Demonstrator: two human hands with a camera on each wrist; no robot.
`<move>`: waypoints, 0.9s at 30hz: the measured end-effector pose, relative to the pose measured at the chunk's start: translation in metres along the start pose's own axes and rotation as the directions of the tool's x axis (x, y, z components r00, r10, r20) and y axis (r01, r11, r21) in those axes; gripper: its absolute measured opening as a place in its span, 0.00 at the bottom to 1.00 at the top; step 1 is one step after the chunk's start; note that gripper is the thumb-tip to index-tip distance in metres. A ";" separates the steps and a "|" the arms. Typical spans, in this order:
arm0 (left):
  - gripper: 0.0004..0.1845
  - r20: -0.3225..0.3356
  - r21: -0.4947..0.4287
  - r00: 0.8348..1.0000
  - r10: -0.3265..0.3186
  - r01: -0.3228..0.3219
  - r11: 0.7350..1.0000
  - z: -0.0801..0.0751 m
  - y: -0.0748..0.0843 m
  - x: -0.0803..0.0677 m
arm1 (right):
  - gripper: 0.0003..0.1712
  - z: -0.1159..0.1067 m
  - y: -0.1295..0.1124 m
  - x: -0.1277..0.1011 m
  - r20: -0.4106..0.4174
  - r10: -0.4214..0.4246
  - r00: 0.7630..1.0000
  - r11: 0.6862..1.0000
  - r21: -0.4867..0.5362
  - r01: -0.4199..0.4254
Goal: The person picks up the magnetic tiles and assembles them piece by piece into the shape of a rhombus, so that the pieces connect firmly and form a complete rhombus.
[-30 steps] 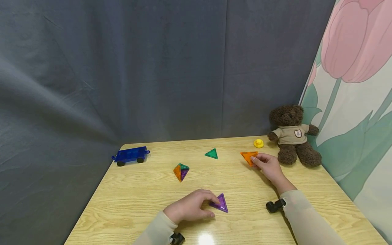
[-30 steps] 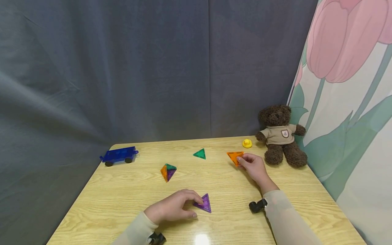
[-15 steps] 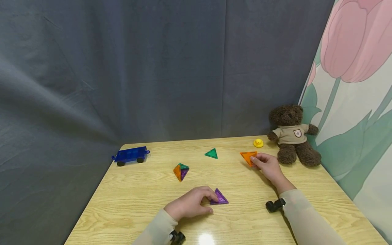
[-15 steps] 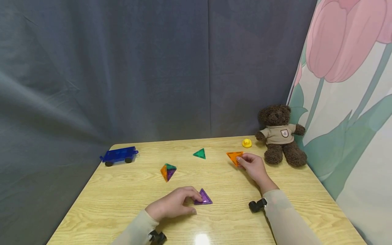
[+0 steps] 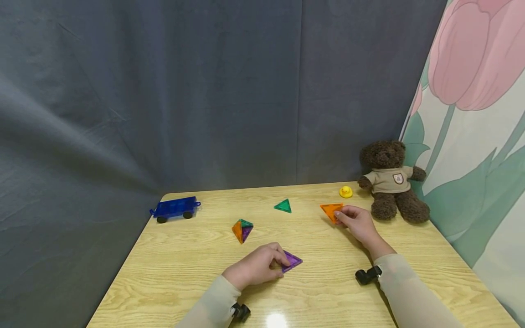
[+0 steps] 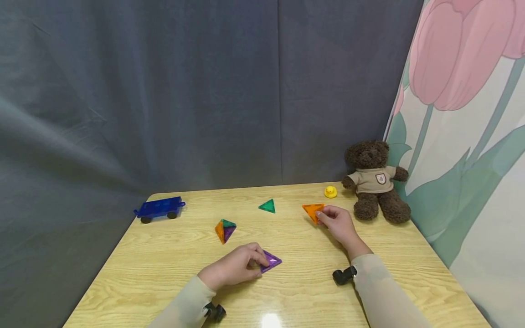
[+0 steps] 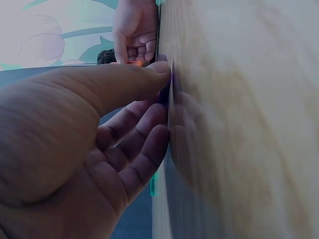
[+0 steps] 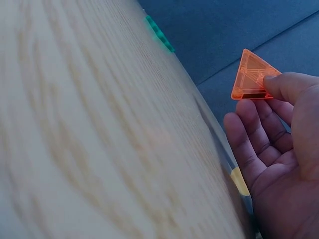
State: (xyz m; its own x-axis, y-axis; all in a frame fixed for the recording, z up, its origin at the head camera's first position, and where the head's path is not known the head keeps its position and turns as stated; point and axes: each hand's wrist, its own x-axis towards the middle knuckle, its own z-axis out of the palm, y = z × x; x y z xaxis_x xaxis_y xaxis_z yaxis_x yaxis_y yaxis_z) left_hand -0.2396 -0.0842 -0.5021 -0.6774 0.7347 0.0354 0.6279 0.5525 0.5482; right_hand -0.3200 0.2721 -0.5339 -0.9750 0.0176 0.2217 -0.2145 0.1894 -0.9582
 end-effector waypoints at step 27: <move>0.11 -0.053 0.019 0.998 -0.045 0.046 0.999 -0.005 -0.011 0.010 | 0.18 0.016 -0.012 -0.001 0.060 -0.044 0.997 0.999 -0.021 0.046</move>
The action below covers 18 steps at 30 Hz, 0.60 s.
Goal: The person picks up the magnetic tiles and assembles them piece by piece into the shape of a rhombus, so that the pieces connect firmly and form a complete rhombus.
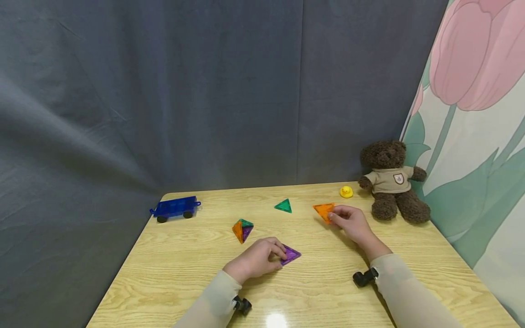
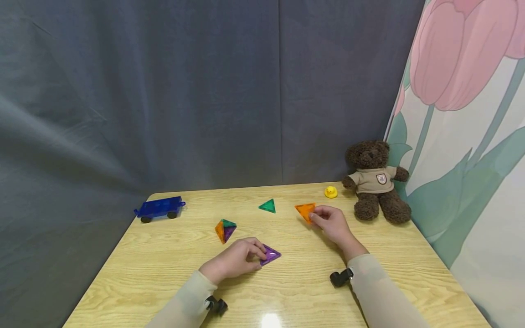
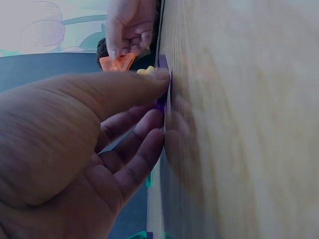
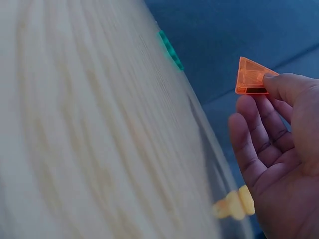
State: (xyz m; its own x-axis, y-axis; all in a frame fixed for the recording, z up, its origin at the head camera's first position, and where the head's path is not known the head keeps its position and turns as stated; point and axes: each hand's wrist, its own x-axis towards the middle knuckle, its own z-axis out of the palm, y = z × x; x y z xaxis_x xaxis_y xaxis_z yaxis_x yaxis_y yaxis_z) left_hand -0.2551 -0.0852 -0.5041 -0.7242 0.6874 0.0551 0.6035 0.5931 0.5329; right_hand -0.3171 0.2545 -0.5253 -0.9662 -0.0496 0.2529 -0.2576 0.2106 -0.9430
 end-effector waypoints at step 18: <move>0.11 -0.008 -0.055 1.000 0.017 -0.018 0.998 0.001 -0.008 0.004 | 0.08 0.038 -0.022 -0.003 0.130 -0.081 0.988 0.982 -0.159 0.101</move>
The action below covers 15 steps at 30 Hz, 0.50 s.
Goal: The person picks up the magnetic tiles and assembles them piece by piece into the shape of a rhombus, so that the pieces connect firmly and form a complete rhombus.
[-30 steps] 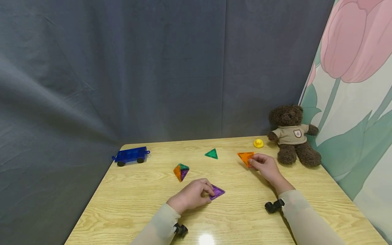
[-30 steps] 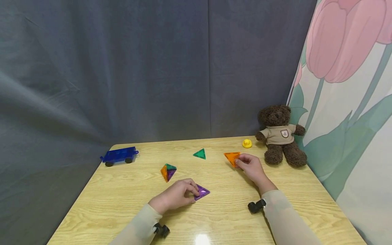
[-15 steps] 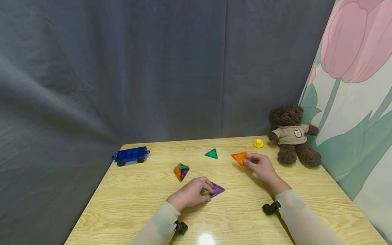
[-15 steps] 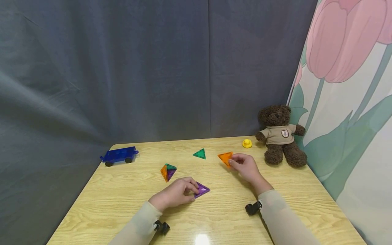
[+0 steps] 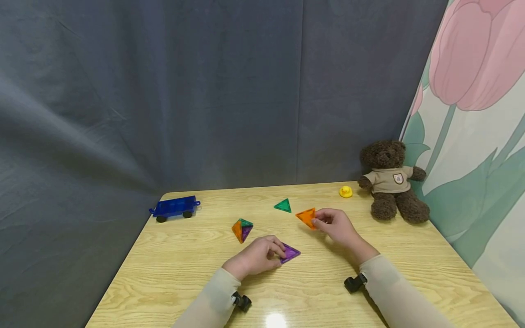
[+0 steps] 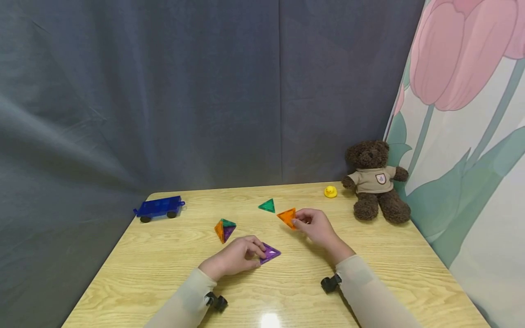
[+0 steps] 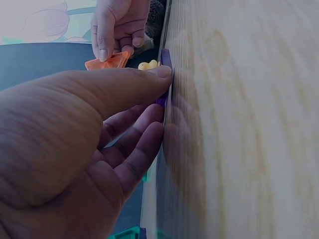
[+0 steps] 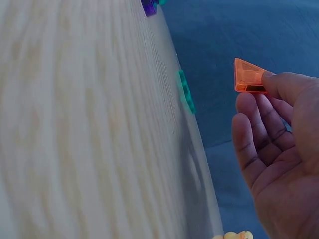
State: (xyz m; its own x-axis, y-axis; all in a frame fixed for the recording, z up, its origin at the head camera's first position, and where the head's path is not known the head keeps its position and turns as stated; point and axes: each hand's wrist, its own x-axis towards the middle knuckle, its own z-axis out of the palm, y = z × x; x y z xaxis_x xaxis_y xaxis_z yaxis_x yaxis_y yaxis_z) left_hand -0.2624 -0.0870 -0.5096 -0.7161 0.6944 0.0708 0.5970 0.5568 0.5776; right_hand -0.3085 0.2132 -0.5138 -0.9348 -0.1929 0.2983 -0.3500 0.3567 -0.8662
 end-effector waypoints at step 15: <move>0.09 -0.017 0.006 1.000 0.009 -0.009 1.000 0.001 -0.003 0.002 | 0.05 0.021 -0.013 -0.006 0.102 0.033 0.994 0.994 -0.108 -0.022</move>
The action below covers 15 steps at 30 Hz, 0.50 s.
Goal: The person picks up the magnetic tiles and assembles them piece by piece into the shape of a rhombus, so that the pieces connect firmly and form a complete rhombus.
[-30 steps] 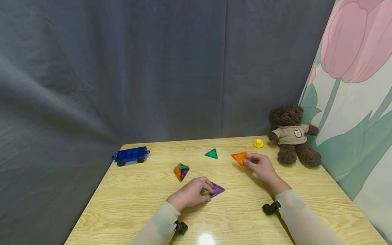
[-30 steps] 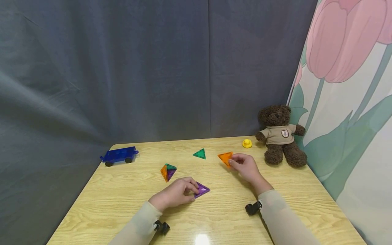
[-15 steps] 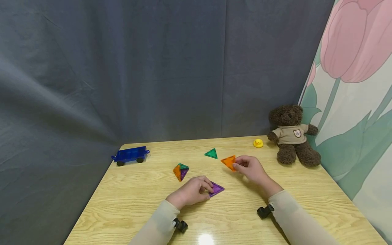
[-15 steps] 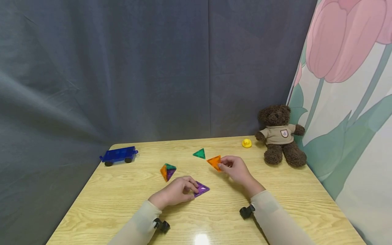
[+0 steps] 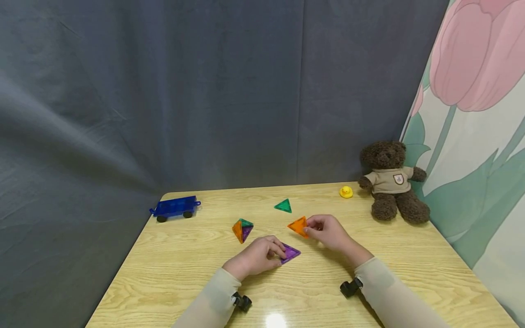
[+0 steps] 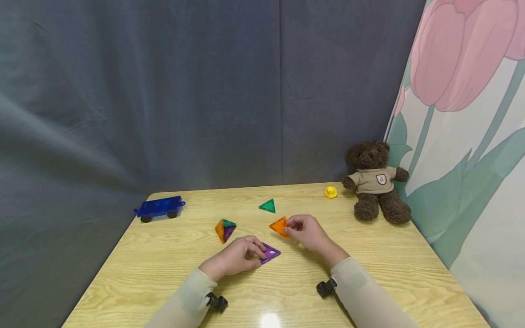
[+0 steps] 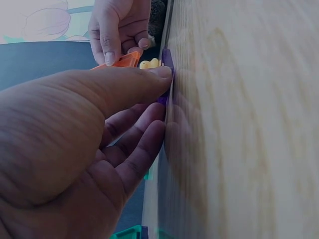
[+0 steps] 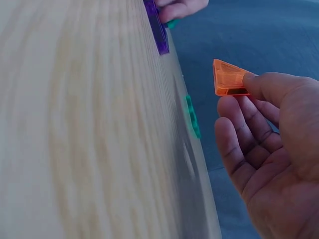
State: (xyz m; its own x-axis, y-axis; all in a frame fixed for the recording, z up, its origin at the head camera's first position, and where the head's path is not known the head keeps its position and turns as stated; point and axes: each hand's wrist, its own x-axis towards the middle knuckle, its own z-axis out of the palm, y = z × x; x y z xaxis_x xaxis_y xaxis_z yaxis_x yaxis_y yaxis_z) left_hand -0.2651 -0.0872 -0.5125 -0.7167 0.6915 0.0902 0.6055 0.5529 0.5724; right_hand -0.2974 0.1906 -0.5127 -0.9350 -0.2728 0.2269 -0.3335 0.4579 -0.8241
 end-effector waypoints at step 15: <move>0.09 -0.010 -0.010 1.000 0.006 -0.006 1.000 0.002 -0.003 0.002 | 0.03 0.010 -0.007 -0.002 0.064 0.031 0.998 0.999 -0.015 -0.030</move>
State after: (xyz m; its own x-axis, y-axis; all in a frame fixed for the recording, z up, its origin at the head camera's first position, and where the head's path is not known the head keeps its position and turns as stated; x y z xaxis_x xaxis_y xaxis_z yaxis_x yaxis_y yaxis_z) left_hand -0.2676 -0.0868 -0.5163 -0.7164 0.6902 0.1020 0.6067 0.5440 0.5796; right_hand -0.2917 0.1791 -0.5123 -0.9352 -0.3118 0.1679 -0.3073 0.4788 -0.8224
